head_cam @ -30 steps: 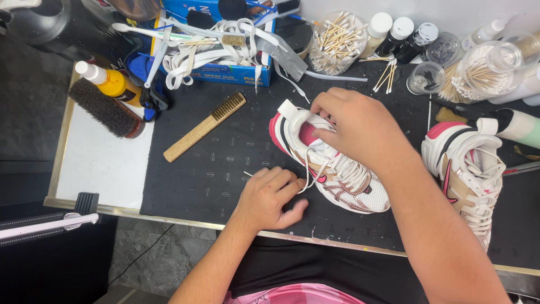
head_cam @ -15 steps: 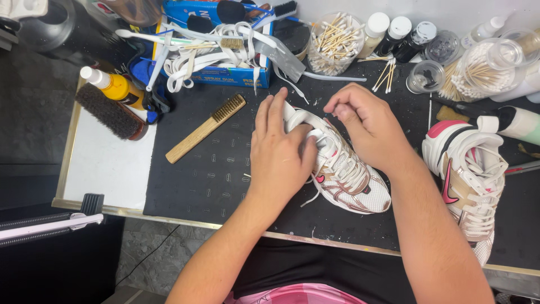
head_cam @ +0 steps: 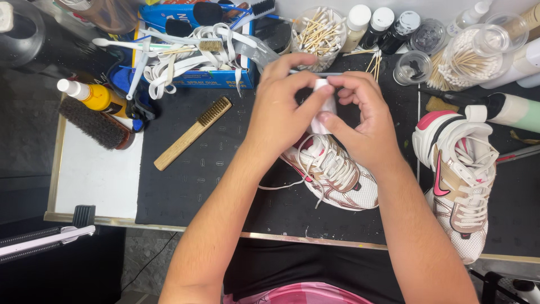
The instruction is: The person laces a white and pink Nike sneaker by threading white laces through the eyelets and tying a bow. They then switch to a pair of grey and beige New Balance sneakers, threading and tying the laces on both shoes. The person uses their hands to manipulate the laces and shoes throughout the process.
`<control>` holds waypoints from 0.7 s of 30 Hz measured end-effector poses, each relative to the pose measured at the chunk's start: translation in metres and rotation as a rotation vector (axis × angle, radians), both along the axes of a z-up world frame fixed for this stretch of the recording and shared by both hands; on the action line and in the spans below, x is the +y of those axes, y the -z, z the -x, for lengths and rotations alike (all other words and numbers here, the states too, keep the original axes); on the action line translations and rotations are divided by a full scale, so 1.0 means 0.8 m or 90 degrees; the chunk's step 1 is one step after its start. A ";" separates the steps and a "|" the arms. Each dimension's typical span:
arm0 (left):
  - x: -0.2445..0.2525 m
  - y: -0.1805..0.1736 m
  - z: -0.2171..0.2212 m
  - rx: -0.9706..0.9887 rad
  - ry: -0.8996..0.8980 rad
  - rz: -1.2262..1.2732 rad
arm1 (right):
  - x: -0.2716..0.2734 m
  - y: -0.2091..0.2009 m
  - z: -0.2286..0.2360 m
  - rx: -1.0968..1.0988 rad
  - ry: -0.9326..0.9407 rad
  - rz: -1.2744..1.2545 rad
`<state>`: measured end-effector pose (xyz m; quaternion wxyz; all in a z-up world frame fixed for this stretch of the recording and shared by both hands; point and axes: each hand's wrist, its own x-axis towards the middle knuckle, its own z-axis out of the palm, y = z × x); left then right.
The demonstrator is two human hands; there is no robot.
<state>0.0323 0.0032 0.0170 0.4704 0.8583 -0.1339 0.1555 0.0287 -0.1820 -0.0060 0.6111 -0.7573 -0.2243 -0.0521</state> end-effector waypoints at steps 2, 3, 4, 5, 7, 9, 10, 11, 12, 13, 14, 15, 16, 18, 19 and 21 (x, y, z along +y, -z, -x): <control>-0.004 -0.004 -0.006 -0.012 0.043 0.001 | -0.006 0.020 -0.005 0.034 -0.031 -0.024; -0.005 -0.007 -0.006 -0.031 0.046 -0.013 | -0.010 0.030 -0.009 0.095 -0.035 -0.082; -0.007 -0.012 -0.006 -0.049 0.048 -0.026 | -0.015 0.040 -0.013 0.157 -0.039 -0.139; -0.005 -0.017 0.000 -0.054 -0.004 -0.027 | -0.020 0.047 -0.018 0.218 -0.046 -0.197; 0.000 -0.029 0.027 -0.062 -0.106 -0.029 | -0.034 0.052 -0.023 0.255 -0.006 -0.155; 0.001 -0.039 0.063 0.136 -0.194 -0.003 | -0.047 0.049 -0.023 0.281 0.019 -0.111; 0.000 -0.041 0.082 0.236 -0.234 0.009 | -0.052 0.046 -0.021 0.288 0.023 -0.089; -0.004 -0.041 0.100 0.249 -0.230 -0.037 | -0.055 0.041 -0.020 0.294 0.025 -0.066; -0.010 -0.036 0.116 0.262 -0.225 -0.082 | -0.056 0.036 -0.019 0.285 0.055 0.014; -0.018 -0.028 0.127 0.225 -0.213 -0.067 | -0.056 0.029 -0.018 0.275 0.081 0.095; -0.026 -0.017 0.136 0.189 -0.201 -0.052 | -0.055 0.021 -0.016 0.264 0.107 0.177; -0.030 -0.004 0.144 0.154 -0.190 -0.037 | -0.053 0.014 -0.012 0.184 0.102 0.242; -0.031 0.009 0.152 0.187 -0.187 0.002 | -0.049 0.008 -0.006 0.104 0.095 0.307; -0.035 0.033 0.164 0.252 -0.174 0.082 | -0.041 -0.003 0.004 -0.033 0.095 0.365; -0.036 0.042 0.170 0.249 -0.167 0.099 | -0.037 -0.007 0.008 -0.088 0.101 0.359; -0.038 0.054 0.180 0.242 -0.156 0.131 | -0.030 -0.013 0.016 -0.148 0.113 0.306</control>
